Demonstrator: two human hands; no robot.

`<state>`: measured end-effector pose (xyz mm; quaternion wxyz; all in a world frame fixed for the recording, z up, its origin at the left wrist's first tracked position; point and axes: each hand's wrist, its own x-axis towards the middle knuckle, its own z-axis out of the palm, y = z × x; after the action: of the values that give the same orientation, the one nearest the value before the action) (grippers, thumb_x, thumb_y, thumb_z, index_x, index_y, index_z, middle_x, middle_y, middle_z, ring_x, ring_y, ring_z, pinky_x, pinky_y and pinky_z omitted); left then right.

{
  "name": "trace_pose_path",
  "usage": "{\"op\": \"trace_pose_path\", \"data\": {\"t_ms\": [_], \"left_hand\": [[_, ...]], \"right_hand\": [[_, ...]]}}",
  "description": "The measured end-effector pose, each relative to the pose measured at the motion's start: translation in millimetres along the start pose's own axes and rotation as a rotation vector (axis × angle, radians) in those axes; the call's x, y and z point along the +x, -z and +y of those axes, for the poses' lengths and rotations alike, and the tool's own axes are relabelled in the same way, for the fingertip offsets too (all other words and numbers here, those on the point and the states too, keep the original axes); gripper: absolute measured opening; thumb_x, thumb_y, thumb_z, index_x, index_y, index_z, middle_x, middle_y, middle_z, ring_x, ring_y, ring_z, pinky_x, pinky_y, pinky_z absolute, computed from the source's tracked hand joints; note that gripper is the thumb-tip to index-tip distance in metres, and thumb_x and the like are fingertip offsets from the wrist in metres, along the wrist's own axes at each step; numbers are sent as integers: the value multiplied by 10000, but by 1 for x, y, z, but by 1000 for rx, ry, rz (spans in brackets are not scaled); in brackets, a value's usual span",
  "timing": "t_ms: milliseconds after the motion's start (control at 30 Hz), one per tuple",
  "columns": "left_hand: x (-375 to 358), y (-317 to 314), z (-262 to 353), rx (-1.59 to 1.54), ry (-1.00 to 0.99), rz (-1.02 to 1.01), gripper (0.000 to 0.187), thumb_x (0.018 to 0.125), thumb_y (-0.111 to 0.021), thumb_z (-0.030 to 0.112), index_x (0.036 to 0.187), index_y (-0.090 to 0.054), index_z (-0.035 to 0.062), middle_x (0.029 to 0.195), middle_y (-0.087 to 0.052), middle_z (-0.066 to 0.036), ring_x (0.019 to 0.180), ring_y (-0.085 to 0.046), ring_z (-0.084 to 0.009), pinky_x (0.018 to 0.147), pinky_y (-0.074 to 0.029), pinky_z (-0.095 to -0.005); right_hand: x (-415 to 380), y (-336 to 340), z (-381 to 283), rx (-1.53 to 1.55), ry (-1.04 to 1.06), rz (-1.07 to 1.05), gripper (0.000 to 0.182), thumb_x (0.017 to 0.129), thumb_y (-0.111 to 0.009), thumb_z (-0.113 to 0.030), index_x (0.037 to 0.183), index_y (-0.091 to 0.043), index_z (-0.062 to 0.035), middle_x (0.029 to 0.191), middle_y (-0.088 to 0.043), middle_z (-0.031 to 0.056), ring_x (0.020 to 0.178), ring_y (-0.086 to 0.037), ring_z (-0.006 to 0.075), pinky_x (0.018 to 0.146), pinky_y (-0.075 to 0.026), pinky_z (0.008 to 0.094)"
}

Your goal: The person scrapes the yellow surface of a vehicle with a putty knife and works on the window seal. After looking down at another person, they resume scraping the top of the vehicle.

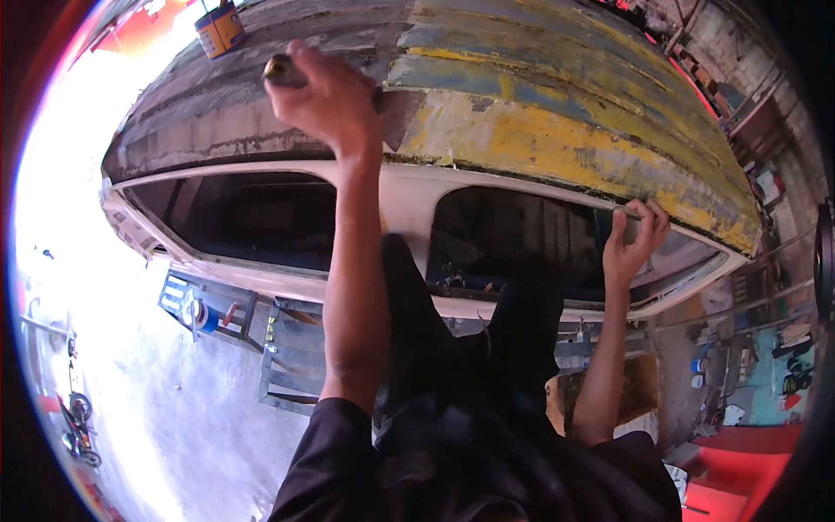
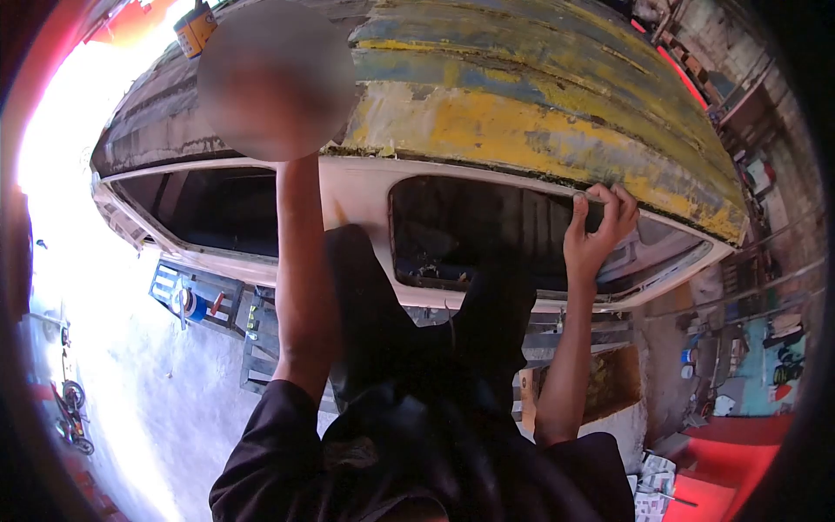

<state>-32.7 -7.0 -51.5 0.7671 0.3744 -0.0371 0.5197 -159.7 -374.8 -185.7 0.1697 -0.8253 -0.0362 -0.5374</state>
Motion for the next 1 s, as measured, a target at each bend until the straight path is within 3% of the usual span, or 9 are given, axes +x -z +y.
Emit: {"op": "trace_pose_path", "data": {"t_ms": [133, 400, 500, 600, 800, 833, 933, 1000], "left_hand": [[24, 1, 10, 2, -64, 3, 256, 1022, -571, 177, 859, -459, 15, 557, -552, -69, 376, -500, -136, 314, -401, -297], [20, -4, 14, -6, -13, -24, 228, 1015, -588, 174, 884, -513, 4, 609, -577, -71, 427, -520, -127, 339, -402, -287], [50, 22, -28, 152, -200, 54, 229, 1014, -592, 166, 861, -513, 14, 618, -586, -72, 425, -518, -124, 340, -401, -285], [8, -1, 6, 91, -55, -104, 246, 1009, -599, 164, 836, -506, 17, 613, -587, -75, 421, -516, -122, 336, -394, -285], [17, 3, 5, 62, -46, -37, 253, 1012, -582, 164, 828, -497, 13, 561, -551, -57, 413, -517, -120, 336, -389, -279], [17, 8, 9, -5, 11, -119, 250, 1009, -582, 169, 837, -492, 13, 553, -538, -49, 415, -511, -115, 328, -377, -278], [40, 7, 8, 125, -157, -152, 258, 1006, -586, 182, 847, -476, 11, 550, -527, -47, 401, -491, -118, 326, -365, -287], [49, 14, 23, 7, -32, -75, 275, 1005, -584, 191, 825, -480, 11, 550, -540, -58, 389, -490, -128, 330, -368, -295]], "right_hand": [[3, 1, -3, -28, 9, -1, 227, 979, -729, -279, 1055, -640, -85, 1125, -532, 95, 1145, -499, 326, 1021, -342, 491], [4, -1, -4, -6, 19, 8, 212, 972, -736, -250, 1056, -646, -77, 1130, -553, 104, 1162, -510, 339, 1018, -355, 494], [2, 0, -2, -11, 1, 8, 204, 967, -742, -235, 1059, -649, -79, 1150, -558, 108, 1179, -515, 344, 1018, -356, 493], [3, 1, -2, -8, 21, 2, 194, 966, -741, -219, 1057, -647, -76, 1145, -561, 110, 1170, -517, 344, 1009, -366, 495], [4, 2, -6, -3, 24, 5, 186, 974, -731, -202, 1065, -640, -68, 1132, -569, 97, 1179, -511, 339, 1009, -371, 495], [4, 3, -6, -3, 21, -1, 188, 973, -732, -203, 1067, -640, -68, 1133, -570, 96, 1177, -512, 338, 1010, -370, 495], [5, 2, -6, -8, 28, -8, 194, 974, -732, -206, 1073, -639, -67, 1133, -570, 94, 1169, -515, 336, 1014, -367, 496], [4, 2, -6, -31, 36, 4, 199, 976, -731, -211, 1076, -639, -65, 1129, -568, 94, 1165, -515, 335, 1016, -367, 495]]}}
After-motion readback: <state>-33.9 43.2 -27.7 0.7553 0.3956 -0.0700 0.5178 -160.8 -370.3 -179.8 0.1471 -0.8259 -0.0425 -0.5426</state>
